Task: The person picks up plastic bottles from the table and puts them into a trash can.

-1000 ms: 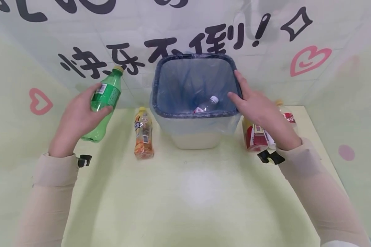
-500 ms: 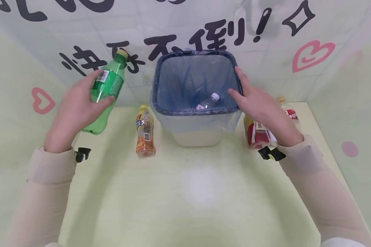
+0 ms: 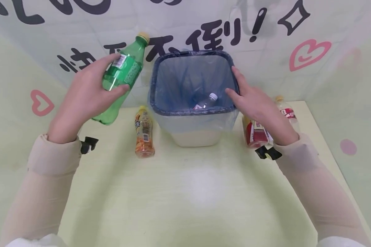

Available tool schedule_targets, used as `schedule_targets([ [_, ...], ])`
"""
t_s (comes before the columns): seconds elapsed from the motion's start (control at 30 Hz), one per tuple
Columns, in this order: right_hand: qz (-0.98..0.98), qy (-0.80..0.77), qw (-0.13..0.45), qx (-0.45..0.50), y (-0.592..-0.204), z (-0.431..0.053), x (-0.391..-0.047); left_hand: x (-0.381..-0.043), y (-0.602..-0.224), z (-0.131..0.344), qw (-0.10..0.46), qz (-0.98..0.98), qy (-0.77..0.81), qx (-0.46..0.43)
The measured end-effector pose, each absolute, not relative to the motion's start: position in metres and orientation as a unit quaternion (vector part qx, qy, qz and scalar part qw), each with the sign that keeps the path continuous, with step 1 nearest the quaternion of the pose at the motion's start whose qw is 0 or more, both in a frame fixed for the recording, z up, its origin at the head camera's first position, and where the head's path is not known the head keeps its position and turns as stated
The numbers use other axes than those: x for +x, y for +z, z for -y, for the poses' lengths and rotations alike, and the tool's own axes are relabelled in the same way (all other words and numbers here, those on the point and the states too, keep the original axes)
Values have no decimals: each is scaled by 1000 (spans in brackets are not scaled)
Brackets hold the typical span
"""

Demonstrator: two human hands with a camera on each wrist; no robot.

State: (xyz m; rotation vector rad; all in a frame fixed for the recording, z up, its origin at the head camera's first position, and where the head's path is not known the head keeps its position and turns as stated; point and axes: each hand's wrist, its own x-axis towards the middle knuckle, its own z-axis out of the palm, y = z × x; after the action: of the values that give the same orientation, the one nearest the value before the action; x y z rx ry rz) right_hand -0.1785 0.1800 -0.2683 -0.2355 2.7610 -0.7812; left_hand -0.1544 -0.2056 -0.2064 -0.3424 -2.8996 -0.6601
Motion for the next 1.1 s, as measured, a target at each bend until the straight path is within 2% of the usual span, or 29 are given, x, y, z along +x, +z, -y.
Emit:
schedule_targets([
  [0.4,-950,-272,127,-88,-265,-182,-179,-158,-206,190,100,958,-232,-135],
  [0.7,-950,-275,125,-81,-268,-184,-179,-166,-198,148,115,946,-233,-192],
  [1.1,-950,-272,129,-82,-268,-181,-179,-172,-198,124,107,944,-229,-211],
])
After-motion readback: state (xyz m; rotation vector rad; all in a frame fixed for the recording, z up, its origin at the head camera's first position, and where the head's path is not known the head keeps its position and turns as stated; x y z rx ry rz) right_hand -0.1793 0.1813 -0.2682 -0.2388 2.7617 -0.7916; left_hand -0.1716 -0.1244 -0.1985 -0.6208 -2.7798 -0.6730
